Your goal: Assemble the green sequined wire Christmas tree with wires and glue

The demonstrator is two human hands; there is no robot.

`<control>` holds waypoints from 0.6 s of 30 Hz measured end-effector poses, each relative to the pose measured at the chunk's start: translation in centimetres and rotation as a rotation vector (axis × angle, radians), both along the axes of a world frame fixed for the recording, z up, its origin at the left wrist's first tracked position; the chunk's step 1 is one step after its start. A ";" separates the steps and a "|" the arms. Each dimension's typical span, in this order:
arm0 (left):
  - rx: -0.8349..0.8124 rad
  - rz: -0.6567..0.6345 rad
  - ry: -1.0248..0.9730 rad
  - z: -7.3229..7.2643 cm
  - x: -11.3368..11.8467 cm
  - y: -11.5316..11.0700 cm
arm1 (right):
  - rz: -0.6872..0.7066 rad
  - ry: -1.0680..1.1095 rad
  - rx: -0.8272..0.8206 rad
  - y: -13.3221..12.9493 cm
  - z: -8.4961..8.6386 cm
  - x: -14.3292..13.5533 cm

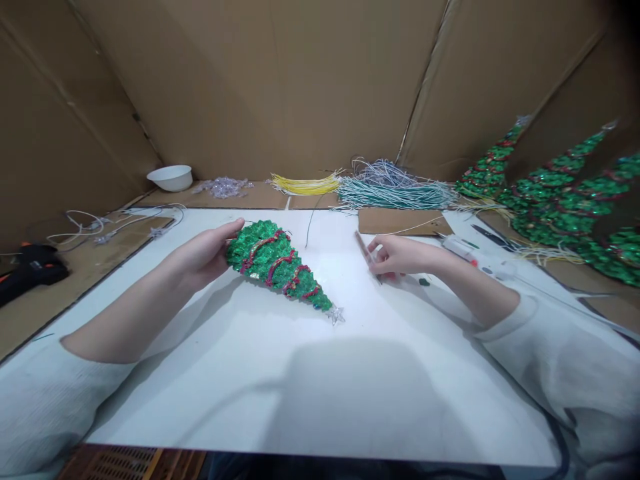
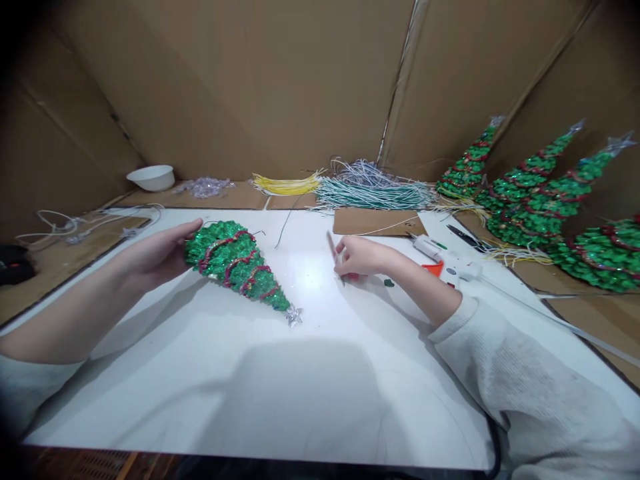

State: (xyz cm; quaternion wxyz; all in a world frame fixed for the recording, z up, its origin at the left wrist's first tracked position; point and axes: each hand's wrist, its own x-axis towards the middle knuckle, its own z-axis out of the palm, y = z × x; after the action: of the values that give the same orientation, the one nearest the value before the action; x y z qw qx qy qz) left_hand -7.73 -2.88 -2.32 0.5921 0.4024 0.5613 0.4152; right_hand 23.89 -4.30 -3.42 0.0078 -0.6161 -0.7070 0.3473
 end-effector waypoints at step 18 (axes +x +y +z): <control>0.270 0.261 -0.087 -0.7 -2.1 2.2 | 0.266 0.091 0.435 -6.0 -2.9 -5.9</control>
State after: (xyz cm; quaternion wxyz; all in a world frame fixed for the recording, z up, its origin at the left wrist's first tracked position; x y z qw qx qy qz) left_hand -9.87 -0.71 -3.07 0.4975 0.3839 0.5217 0.5770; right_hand 17.99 -10.26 -6.30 0.1263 -0.4854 -0.8386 0.2124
